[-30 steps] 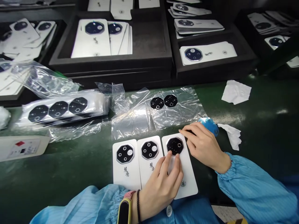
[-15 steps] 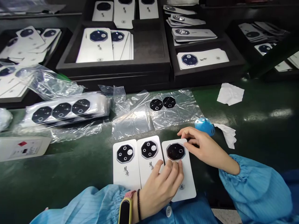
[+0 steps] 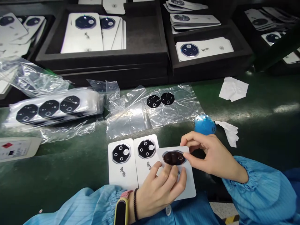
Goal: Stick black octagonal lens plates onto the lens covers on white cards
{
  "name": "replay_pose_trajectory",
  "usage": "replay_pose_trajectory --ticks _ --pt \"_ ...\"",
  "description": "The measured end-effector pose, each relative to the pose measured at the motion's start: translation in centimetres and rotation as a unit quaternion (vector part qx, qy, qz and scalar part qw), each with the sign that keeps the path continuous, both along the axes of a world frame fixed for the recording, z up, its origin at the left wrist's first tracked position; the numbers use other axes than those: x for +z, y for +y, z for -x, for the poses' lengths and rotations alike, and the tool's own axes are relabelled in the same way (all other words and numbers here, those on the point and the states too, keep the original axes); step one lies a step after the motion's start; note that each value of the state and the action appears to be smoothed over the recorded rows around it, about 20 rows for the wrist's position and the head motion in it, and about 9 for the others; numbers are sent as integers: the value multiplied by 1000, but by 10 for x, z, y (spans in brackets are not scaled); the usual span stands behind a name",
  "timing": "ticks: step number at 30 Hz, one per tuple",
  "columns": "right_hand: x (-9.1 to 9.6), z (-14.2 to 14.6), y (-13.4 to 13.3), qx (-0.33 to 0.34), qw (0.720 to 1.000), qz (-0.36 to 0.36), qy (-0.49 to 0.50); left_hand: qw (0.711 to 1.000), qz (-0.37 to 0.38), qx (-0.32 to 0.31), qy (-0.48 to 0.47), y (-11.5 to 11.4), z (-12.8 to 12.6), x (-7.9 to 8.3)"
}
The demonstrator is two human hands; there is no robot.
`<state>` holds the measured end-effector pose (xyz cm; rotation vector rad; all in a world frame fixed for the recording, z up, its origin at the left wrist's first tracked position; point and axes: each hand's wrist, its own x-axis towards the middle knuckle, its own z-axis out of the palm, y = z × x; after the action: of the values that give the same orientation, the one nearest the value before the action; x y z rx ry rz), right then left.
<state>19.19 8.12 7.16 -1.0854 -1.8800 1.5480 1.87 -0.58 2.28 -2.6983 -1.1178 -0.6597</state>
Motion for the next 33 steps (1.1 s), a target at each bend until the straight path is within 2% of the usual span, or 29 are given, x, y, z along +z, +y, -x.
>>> replay_pose_trajectory --ticks 7,9,12,15,17,20,22,25,29,33 --pt "-1 -2 2 -4 1000 20 8 999 10 -11 -33 -2 0 1" --pt "-4 -3 5 -17 998 50 17 998 34 -8 -57 0 2 6" --pt "-5 -4 11 -43 995 83 46 987 67 12 -149 11 11 21" --pt "-2 -6 10 -51 991 91 81 957 97 64 -265 27 25 39" --pt "0 -6 8 -45 991 87 96 933 175 95 -300 37 31 49" --pt "0 -7 4 -34 994 41 100 896 338 72 -281 46 32 58" --pt "-2 -7 3 -35 994 -7 101 876 392 44 -278 48 30 59" --pt "-4 -8 2 -29 991 -46 126 855 424 40 -295 50 28 57" --pt "-3 -9 2 -4 982 -47 183 820 473 28 -322 53 29 53" --pt "-1 -9 2 -6 980 -48 195 795 498 25 -345 56 30 52"
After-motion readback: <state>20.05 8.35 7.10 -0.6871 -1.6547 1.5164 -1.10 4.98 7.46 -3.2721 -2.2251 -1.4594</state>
